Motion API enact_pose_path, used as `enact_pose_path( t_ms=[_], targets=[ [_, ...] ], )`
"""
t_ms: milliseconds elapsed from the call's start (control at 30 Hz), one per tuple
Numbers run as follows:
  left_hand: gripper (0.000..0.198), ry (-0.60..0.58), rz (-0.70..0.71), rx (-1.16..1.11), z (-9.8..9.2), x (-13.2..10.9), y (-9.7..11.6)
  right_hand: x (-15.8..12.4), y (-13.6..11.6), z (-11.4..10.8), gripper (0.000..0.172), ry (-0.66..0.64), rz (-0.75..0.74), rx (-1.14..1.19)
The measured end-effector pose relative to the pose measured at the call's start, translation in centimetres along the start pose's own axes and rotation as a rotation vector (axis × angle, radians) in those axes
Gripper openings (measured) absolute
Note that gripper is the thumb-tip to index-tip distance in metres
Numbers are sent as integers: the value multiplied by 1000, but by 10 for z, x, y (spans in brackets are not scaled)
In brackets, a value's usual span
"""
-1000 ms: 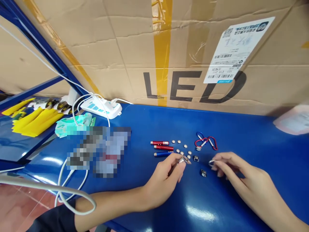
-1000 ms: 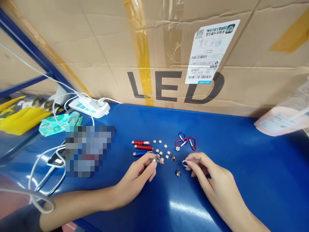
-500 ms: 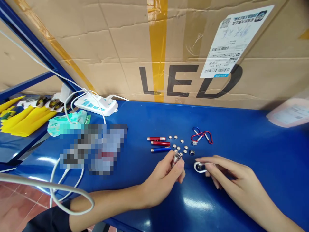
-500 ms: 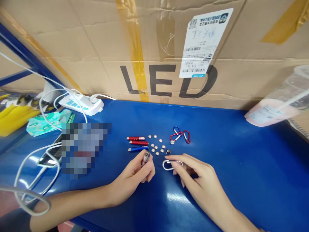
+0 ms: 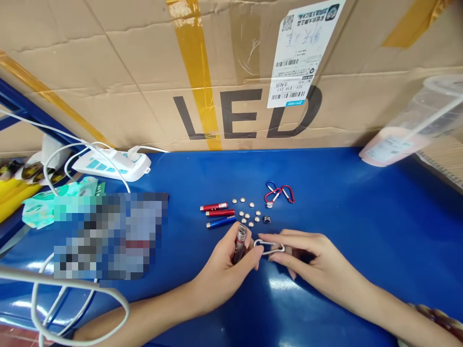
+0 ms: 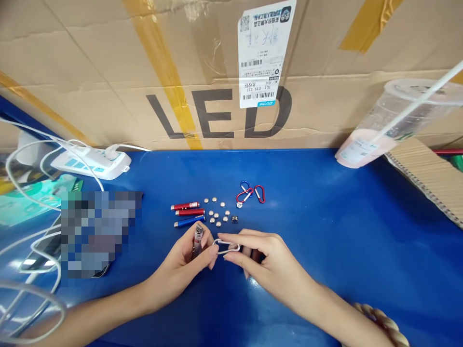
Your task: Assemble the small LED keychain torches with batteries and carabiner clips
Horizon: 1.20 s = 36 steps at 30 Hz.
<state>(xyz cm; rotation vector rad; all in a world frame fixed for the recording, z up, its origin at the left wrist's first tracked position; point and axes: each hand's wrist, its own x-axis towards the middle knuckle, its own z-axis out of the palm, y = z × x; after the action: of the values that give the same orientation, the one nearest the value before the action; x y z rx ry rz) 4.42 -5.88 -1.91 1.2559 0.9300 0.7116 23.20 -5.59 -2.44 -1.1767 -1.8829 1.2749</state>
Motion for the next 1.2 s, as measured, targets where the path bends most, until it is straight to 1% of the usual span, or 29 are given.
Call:
enact_pose_path(
  t_ms=[133, 200, 333, 400, 467, 533, 633, 733, 900, 1067, 1200],
  targets=[
    [22, -12, 11, -4, -1, 1, -1, 0, -1, 0, 27, 37, -40, -36],
    [22, 1, 6, 1, -1, 1, -2, 0, -4, 0, 26, 46, -22, -18],
    [24, 33, -7, 60, 0, 0, -4, 0, -11, 3, 29, -45, 64, 79],
    [25, 33, 9, 74, 1, 0, -5, -1, -11, 5, 29, -71, 72, 75],
    [25, 30, 29, 69, 1, 0, -6, -3, -7, 7, 28, -38, 15, -11],
    [25, 34, 40, 74, 2, 0, -6, -4, -3, 7, 28, -1, -103, -153],
    [26, 36, 35, 122, 2, 0, -7, -5, 2, 4, 28, 9, -313, -385],
    [28, 23, 18, 156, 2, -2, -8, -4, 1, 2, 29, 20, -441, -572],
    [29, -8, 3, 149, 4, -4, -8, -3, -4, 3, 31, 10, -494, -723],
    [29, -14, -9, 68, 6, -5, -8, -3, -5, 0, 30, -58, -492, -734],
    [29, -20, -9, 79, 7, -4, -9, -3, -5, -2, 31, -39, -543, -783]
  ],
)
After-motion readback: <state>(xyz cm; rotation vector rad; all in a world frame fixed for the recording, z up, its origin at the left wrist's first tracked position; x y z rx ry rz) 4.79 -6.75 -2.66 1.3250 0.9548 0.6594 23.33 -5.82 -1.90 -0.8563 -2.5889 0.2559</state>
